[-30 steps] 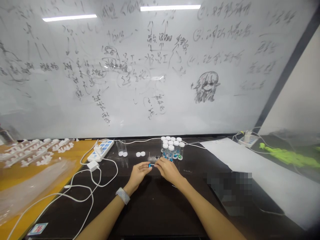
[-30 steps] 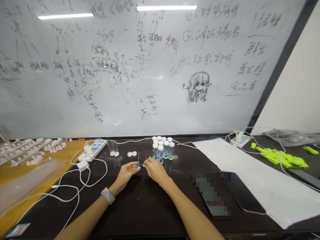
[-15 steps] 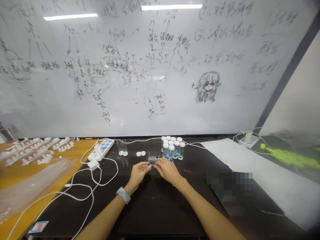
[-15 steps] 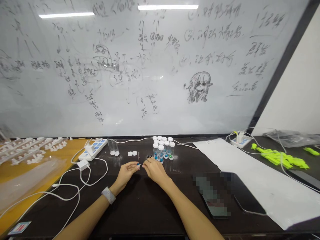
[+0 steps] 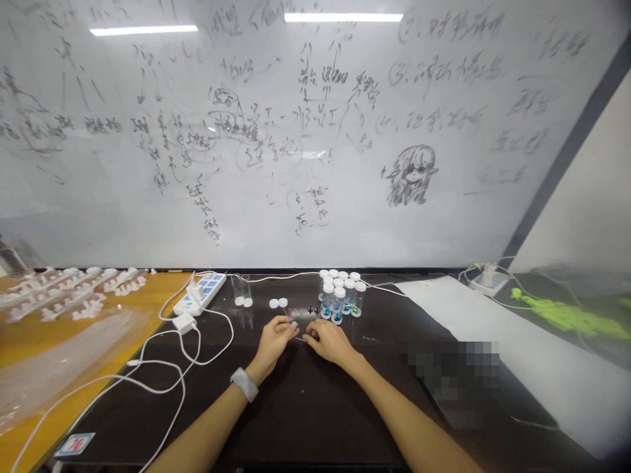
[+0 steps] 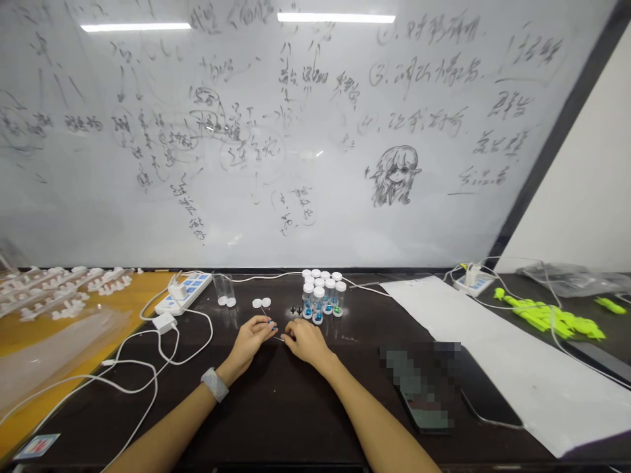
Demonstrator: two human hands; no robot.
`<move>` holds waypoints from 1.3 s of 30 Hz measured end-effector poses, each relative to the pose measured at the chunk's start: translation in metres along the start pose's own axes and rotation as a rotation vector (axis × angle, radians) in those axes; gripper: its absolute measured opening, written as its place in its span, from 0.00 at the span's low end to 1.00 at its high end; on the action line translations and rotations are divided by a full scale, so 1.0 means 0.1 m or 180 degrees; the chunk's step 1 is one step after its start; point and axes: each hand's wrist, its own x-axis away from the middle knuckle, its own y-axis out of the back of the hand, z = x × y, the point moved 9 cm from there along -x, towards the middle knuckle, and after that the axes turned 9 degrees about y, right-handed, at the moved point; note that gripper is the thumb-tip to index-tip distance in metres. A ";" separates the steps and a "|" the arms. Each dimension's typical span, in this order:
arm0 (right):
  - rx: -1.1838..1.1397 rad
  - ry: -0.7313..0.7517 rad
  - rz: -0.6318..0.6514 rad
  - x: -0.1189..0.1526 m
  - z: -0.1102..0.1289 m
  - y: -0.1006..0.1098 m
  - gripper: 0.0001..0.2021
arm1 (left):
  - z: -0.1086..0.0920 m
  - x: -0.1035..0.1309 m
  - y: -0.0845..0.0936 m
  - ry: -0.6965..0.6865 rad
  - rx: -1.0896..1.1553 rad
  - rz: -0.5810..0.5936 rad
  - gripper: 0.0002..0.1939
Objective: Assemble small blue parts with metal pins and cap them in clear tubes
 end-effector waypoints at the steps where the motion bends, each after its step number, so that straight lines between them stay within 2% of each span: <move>1: -0.0021 -0.0182 -0.0032 -0.01 -0.07 0.01 0.09 | 0.00 0.01 -0.02 0.0025 0.0060 0.0024 0.20; 4: 0.0147 -0.0801 -0.0076 -0.02 -0.28 0.00 0.14 | -0.01 0.04 -0.05 0.0079 0.0086 0.0062 0.20; 7: 0.0464 -0.1082 -0.0010 -0.07 -0.40 -0.03 0.19 | -0.02 0.06 -0.07 0.0077 0.0043 0.0076 0.21; 11: 0.0635 -0.1169 0.0126 -0.21 -0.45 -0.08 0.21 | -0.03 0.07 -0.08 0.0044 0.0062 0.0099 0.21; 15: 0.0699 -0.1300 0.0203 -0.35 -0.49 -0.11 0.13 | 0.01 0.06 -0.08 0.0068 0.0045 0.0168 0.22; 18: 0.0703 -0.1253 0.0171 -0.40 -0.44 -0.11 0.10 | 0.06 0.04 -0.06 0.0154 0.0097 0.0187 0.23; 22: 0.0564 -0.1041 0.0110 -0.33 -0.31 -0.09 0.08 | 0.13 0.02 -0.05 0.0338 0.0407 0.0249 0.22; 25: 0.0095 -0.0594 -0.0119 -0.23 -0.18 -0.04 0.05 | 0.16 0.02 -0.09 0.0435 0.0584 0.0350 0.21; 28: -0.0753 -0.0265 -0.0363 -0.14 -0.14 -0.03 0.04 | 0.15 0.03 -0.15 0.0449 0.0676 0.0517 0.18; 30: -0.1692 -0.0293 -0.0495 -0.10 -0.21 -0.08 0.07 | 0.14 0.03 -0.16 0.0402 0.0754 0.0569 0.17; 34: -0.3442 -0.0665 -0.0756 -0.05 -0.34 -0.22 0.18 | 0.17 0.00 -0.10 0.0422 0.0897 0.0487 0.16; 36: -0.3836 -0.0707 -0.0811 -0.05 -0.33 -0.24 0.21 | 0.19 -0.01 -0.09 0.0485 0.0971 0.0509 0.16; 39: -0.4032 -0.0625 -0.0806 -0.07 -0.26 -0.24 0.22 | 0.20 -0.02 -0.10 0.0531 0.1086 0.0586 0.15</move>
